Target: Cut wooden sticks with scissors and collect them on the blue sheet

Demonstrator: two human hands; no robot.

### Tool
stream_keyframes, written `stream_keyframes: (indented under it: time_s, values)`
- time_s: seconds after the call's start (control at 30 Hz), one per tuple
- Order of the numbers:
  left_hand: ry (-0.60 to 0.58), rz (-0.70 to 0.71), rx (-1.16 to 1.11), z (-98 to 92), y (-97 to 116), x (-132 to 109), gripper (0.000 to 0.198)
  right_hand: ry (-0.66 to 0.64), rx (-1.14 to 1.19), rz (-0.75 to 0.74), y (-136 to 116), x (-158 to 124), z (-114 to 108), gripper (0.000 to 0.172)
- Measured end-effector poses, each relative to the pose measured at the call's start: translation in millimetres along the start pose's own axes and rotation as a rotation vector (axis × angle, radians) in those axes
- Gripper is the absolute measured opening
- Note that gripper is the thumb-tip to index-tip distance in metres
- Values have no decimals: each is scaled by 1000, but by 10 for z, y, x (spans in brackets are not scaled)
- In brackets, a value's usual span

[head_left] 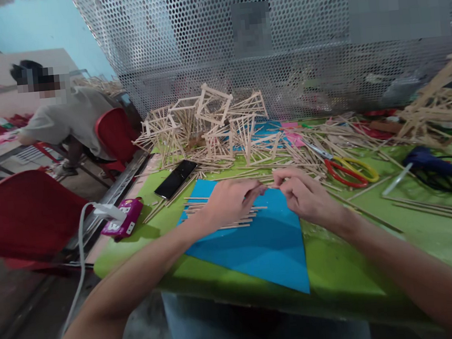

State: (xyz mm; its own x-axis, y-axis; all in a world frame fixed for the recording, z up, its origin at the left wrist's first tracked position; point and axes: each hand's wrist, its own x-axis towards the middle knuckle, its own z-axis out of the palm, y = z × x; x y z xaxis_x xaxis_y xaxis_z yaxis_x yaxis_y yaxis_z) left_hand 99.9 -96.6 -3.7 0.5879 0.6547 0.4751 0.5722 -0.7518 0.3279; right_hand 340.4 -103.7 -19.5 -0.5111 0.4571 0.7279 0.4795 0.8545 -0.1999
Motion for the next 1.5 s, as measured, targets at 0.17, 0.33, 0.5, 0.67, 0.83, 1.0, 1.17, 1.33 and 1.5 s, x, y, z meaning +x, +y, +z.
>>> stream_keyframes:
  time_s: [0.17, 0.33, 0.5, 0.67, 0.83, 1.0, 1.17, 1.33, 1.5]
  values:
    - [174, 12, 75, -90, -122, 14, 38, 152, -34, -53, 48, 4, 28, 25]
    - [233, 58, 223, -87, -182, 6, 37, 222, -36, 19, 91, 81, -22, 19]
    - [220, 82, 221, -39, -123, -12, 35, 260, -59, 101, 127, 131, -87, 16]
    - [218, 105, 221, -34, -105, -10, 35, 270, -92, 211, 159, 154, -113, 27]
    - [218, 121, 267, -23, -132, 2, 34, 284, -90, 159, 153, 142, -123, 15]
    - [166, 183, 323, 1, -177, 3, 35, 119, 89, 87, 79, 103, -86, 22]
    - [107, 265, 332, -2, -222, 16, 38, 22, 187, 105, -13, 52, -49, 21]
    - [65, 304, 342, -7, -247, 44, 38, 45, 201, 103, -51, 48, -43, 16]
    - [60, 367, 329, -37, -253, 56, 43, 29, 266, 62, -117, 79, -41, 14]
